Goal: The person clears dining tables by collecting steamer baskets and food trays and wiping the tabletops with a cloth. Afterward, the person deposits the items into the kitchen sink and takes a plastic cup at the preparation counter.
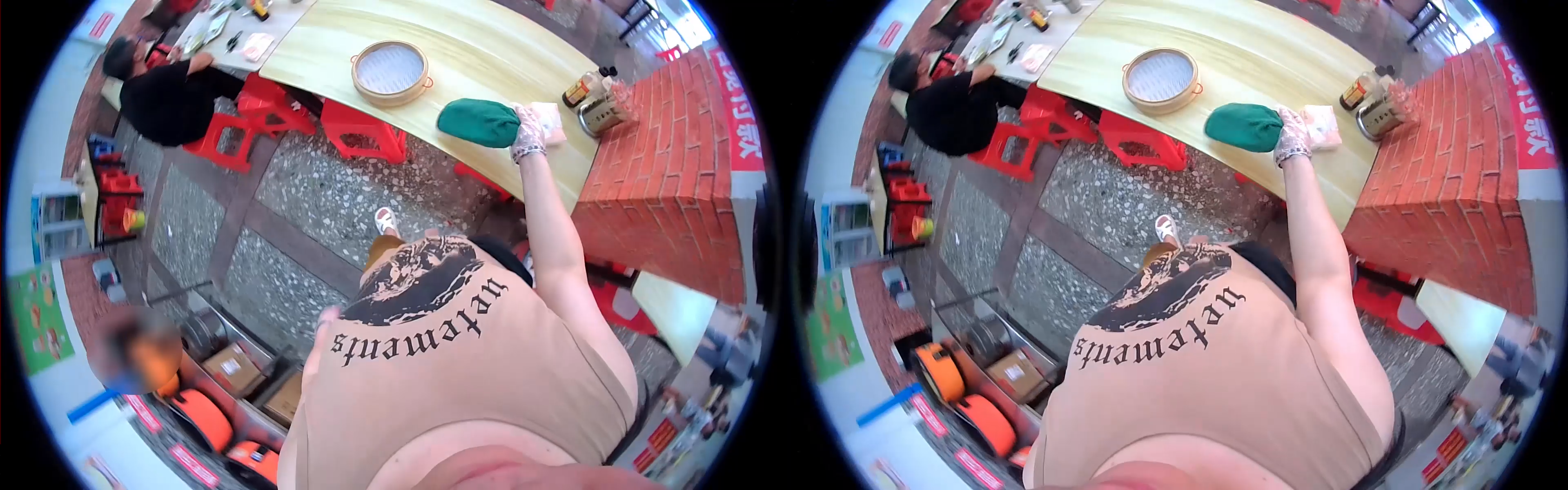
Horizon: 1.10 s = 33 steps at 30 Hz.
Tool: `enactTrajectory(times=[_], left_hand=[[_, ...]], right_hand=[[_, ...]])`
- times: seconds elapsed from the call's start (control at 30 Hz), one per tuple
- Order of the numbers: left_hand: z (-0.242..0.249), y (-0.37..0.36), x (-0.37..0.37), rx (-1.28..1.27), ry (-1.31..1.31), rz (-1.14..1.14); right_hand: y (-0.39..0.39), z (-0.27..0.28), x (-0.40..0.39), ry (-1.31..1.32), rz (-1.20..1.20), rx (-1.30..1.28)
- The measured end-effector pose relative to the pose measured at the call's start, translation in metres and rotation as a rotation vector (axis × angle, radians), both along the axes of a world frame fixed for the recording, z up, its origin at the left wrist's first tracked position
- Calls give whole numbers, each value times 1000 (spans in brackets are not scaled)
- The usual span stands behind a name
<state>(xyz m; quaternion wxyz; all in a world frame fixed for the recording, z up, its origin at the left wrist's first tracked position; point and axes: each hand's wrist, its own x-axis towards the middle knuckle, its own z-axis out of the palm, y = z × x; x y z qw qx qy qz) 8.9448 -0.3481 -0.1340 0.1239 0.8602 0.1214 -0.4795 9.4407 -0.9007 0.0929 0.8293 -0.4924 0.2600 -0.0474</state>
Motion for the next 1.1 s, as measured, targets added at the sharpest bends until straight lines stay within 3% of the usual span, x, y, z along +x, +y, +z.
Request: enactTrajectory(times=[0.03,0.07,0.1,0.13,0.17,0.2,0.3,0.4,0.47,0.53,0.7,0.8,0.93,1.0,1.1], left_hand=[[-20,28,50,75,-35,-176],[47,43,127,-80,-227,-374],[112,20,208,-87,-152,366],[143,5,262,-264,-244,1098],[150,12,317,-343,-322,1010],[147,16,369,-433,-383,981],[183,-5,502,-541,-335,833],[171,-42,596,-709,-391,817],[167,-72,627,-793,-308,905],[166,-99,644,-735,-216,952],[169,-146,695,-595,-184,1087],[146,-142,719,-616,-149,1208],[142,-123,736,-654,-63,1237],[119,-116,737,-734,-24,1196],[90,-105,737,-682,21,1211]], right_hand=[[9,-5,5,14,-37,-63],[19,-11,5,33,-74,-64],[28,-19,5,162,-36,-138],[36,-30,8,294,4,-206],[26,-61,18,291,168,-416],[31,-70,20,312,147,-409],[43,-82,19,393,244,-1143],[68,-119,47,505,157,-1239],[97,-145,57,561,199,-1295],[136,-112,87,764,327,-1332],[170,-109,149,283,544,-1496],[183,-112,163,275,771,-1480],[190,-94,175,366,650,-1289],[185,-104,170,487,366,-1148],[182,-137,165,285,272,-1300]])
